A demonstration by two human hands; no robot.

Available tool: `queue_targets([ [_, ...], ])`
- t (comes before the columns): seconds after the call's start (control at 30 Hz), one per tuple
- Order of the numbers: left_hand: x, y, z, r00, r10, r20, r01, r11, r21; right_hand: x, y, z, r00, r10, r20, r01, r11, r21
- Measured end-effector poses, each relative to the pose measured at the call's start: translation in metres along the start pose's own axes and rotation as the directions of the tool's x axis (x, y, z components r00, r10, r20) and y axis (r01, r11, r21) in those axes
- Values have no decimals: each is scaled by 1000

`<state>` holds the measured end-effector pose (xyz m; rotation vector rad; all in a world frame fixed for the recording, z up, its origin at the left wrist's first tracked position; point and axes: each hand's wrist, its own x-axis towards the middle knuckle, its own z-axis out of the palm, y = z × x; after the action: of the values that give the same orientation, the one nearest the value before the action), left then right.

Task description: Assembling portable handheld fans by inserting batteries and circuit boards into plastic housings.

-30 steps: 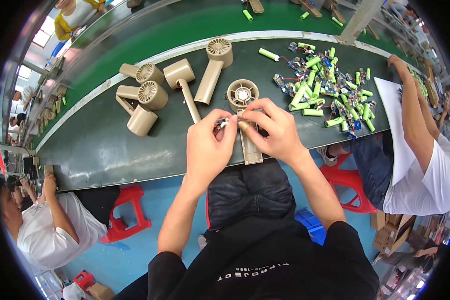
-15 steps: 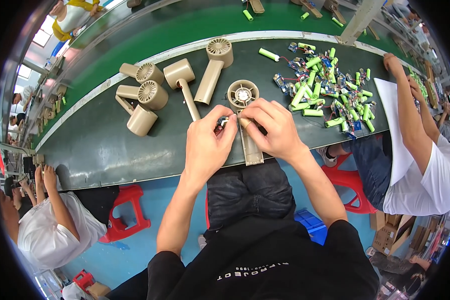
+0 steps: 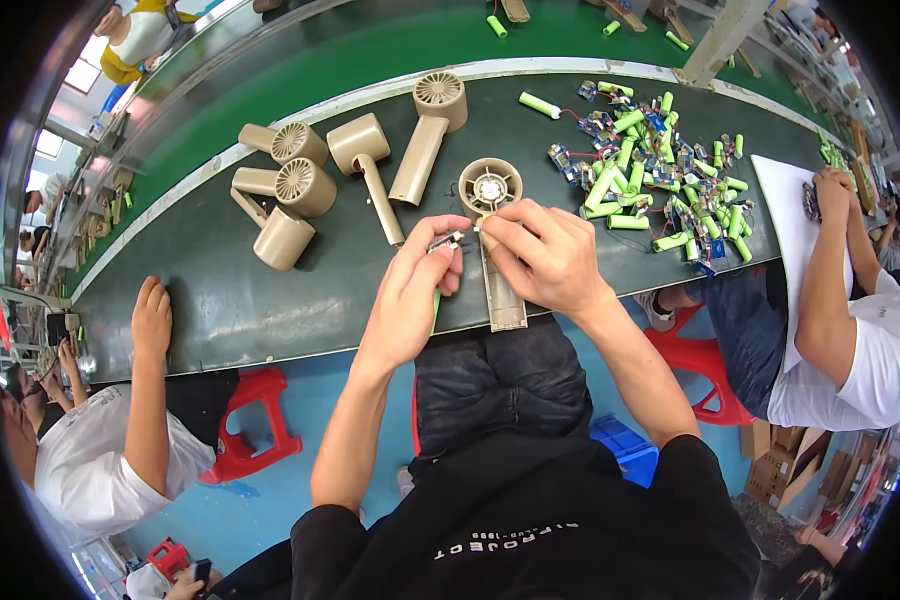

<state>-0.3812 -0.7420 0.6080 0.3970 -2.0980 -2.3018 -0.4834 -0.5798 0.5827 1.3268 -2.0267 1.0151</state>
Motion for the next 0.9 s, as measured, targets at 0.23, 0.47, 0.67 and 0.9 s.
queue_targets([
  [0.23,-6,-10,10,964,264,-16,-248,925,287,2,0,2,999,20,-35,-19,999,33],
  [0.47,-3,-15,14,913,408,-11,-353,804,478,1,0,5,999,28,-40,-26,998,58],
  [0.67,-3,-14,14,918,396,7,-339,777,530,1,-1,3,1000,22,-21,-21,999,47],
  [0.9,-3,-10,15,890,452,59,-394,698,598,1,0,5,996,64,-56,-58,993,100],
])
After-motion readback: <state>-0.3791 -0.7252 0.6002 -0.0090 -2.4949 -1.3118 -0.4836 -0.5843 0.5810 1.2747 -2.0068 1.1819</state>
